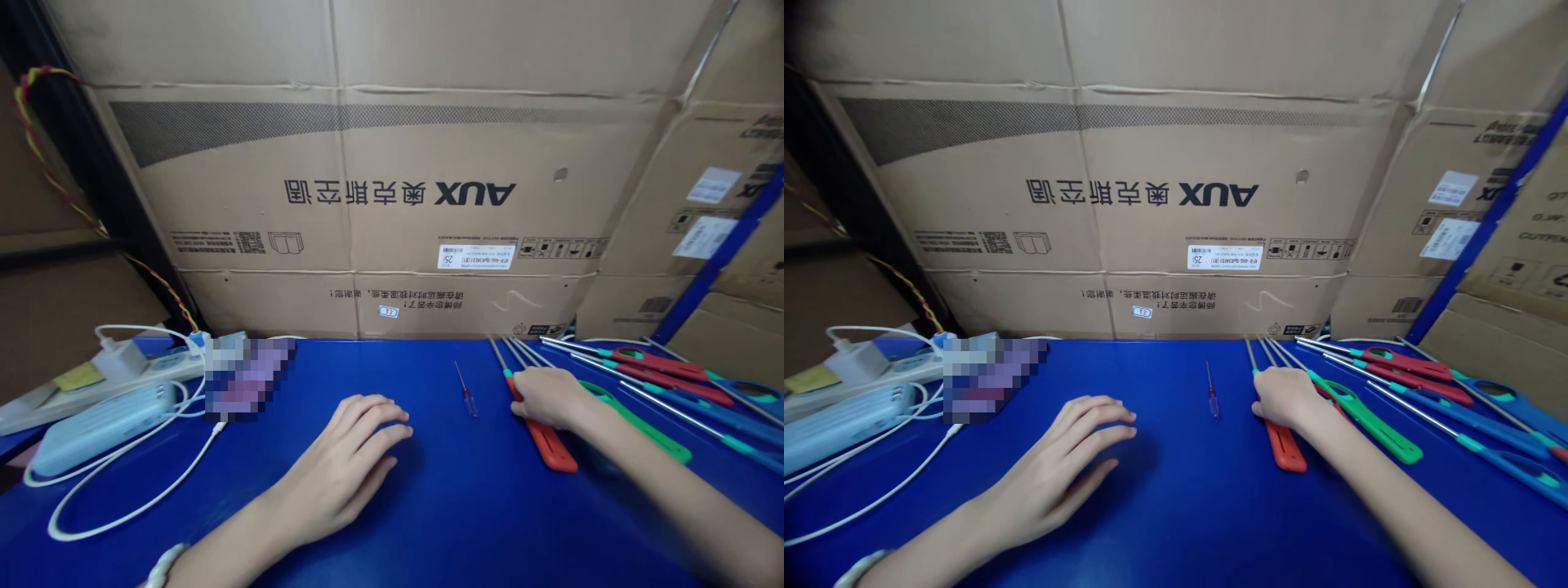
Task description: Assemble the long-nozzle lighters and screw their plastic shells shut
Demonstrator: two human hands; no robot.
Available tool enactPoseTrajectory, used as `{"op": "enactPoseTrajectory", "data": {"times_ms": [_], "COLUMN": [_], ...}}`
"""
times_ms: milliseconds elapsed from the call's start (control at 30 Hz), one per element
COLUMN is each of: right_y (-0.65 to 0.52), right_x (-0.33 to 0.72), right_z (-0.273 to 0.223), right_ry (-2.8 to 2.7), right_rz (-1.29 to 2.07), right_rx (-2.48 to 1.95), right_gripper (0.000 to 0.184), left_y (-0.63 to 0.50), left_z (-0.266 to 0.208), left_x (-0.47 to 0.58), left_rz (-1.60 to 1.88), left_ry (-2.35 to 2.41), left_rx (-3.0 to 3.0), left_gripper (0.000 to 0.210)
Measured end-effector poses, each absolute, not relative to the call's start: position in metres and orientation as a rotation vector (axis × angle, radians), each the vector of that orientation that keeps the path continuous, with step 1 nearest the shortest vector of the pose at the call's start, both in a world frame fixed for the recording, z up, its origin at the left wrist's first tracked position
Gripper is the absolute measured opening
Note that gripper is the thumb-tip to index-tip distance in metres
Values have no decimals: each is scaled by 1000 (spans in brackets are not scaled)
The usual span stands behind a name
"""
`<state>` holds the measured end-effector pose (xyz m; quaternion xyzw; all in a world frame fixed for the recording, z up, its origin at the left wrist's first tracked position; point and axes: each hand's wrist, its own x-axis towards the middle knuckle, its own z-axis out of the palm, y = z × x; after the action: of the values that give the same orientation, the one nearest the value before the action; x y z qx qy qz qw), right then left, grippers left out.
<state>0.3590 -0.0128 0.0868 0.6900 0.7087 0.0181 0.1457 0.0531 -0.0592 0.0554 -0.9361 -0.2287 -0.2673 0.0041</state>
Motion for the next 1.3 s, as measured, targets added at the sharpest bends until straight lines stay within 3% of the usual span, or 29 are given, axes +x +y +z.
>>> {"op": "enactPoseTrajectory", "data": {"times_ms": [300, 733, 967, 1300], "right_y": [-12, -3, 3, 3], "right_x": [365, 381, 392, 396], "right_z": [101, 98, 92, 91], "right_ry": [1864, 1824, 1825, 1926], "right_rz": [-179, -216, -184, 30], "right_rx": [1942, 1993, 2023, 2065], "right_gripper": [21, 12, 2, 11], "left_y": [-58, -59, -57, -54], "left_z": [55, 54, 54, 53], "left_x": [53, 53, 53, 54], "left_rz": [-813, -761, -730, -674], "left_ry": [-722, -735, -748, -844], "left_rx": [-2937, -2960, -2975, -2997], "left_gripper": [33, 33, 34, 33]}}
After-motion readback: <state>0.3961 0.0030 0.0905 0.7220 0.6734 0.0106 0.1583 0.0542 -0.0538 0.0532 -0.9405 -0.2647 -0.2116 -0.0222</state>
